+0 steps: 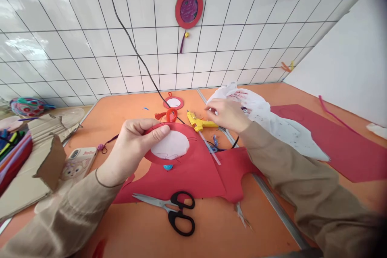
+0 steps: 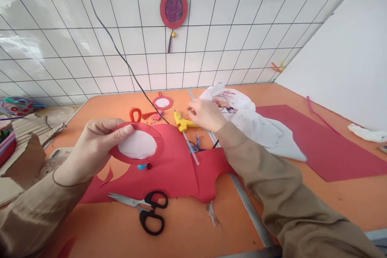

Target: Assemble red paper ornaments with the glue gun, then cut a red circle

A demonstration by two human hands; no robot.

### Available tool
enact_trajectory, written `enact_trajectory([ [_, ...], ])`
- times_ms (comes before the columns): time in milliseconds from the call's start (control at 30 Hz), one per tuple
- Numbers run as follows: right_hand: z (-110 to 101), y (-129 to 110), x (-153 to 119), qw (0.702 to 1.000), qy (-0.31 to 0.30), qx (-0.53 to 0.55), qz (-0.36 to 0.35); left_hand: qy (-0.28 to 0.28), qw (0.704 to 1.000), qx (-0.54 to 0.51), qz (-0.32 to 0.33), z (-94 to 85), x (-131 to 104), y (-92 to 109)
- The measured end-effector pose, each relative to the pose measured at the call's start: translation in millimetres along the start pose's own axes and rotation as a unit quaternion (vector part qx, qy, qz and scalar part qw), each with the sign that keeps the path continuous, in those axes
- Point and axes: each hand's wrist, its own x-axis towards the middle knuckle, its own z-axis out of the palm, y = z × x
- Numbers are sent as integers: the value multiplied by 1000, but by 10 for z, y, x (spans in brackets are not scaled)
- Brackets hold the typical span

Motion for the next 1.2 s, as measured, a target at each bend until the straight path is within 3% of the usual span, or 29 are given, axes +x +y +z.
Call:
enact_trajectory([
  [67, -146, -291, -99, 997, 39, 72, 4, -3, 1000, 6, 6, 48, -14, -20],
  [133, -262, -607, -205, 947, 65, 315, -27, -3, 1000, -2, 11, 99, -26, -39],
  [167, -299, -751, -249, 927, 70, 367, -37, -5, 1000, -9, 15, 123, -32, -48],
  [333, -303, -1146, -334, 889, 23, 457, -14, -30, 999, -12, 43, 196, -55, -83],
  [500, -281, -1195, -325, 860, 40, 508, 10, -18, 999, 7, 50, 187, -51, -110],
  [900, -203, -1198, -330, 867, 114, 484, -9, -11, 1000, 4, 2, 258, -87, -77],
  [1200, -193, -1143, -288, 849, 55, 525, -21, 3, 1000, -16, -4, 215, -73, -109],
])
